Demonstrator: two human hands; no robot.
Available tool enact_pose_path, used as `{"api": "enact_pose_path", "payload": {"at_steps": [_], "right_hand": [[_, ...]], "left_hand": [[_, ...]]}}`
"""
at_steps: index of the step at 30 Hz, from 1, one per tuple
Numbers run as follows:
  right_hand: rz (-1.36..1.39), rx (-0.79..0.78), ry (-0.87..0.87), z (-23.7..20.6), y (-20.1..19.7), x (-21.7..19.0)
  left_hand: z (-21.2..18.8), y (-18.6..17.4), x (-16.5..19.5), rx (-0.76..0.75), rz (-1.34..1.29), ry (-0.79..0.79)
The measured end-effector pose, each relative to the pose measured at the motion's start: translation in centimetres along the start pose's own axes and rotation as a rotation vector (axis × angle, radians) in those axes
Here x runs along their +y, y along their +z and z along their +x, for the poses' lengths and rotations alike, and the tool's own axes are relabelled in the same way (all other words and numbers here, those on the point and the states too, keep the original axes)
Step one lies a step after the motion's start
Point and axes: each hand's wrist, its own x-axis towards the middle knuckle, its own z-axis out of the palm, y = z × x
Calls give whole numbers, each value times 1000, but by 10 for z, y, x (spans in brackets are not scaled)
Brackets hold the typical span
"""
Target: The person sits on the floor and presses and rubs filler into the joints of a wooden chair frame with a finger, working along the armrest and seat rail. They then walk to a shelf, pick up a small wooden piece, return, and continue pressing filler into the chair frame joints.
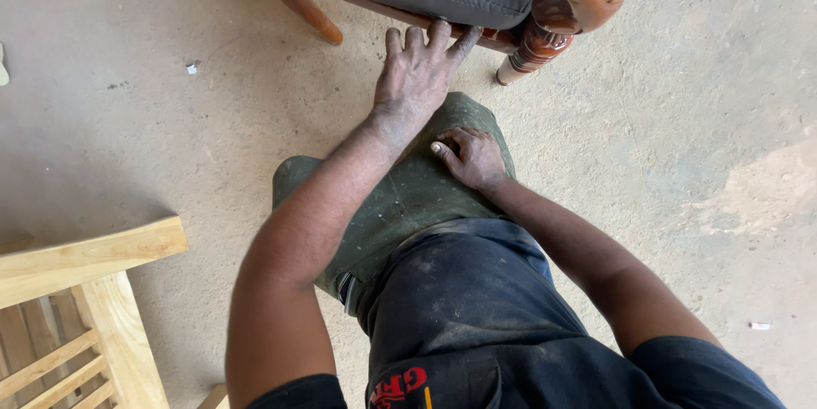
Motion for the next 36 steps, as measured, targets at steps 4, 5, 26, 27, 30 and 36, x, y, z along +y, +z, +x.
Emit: {"api": "enact_pose_path", "payload": {"at_steps": [4, 5, 26, 27, 30, 36], "right_hand": [[-2, 20, -5, 0, -1, -2], [0, 29, -14, 0, -1, -2], [6, 26, 6, -2, 3, 6], [-1, 41, -5, -1, 3, 6], [7, 22, 16, -1, 2, 7], [16, 43, -1, -1, 2, 5]], "left_hand": [[1, -10, -11, -48, 39, 28], [1, -11, -12, -41, 38, 24], [0, -1, -8, 53, -118, 4], [1, 2, -14, 65, -111, 1], [-3, 7, -33, 40, -106, -11], [-16, 11, -32, 109, -113, 3]]}}
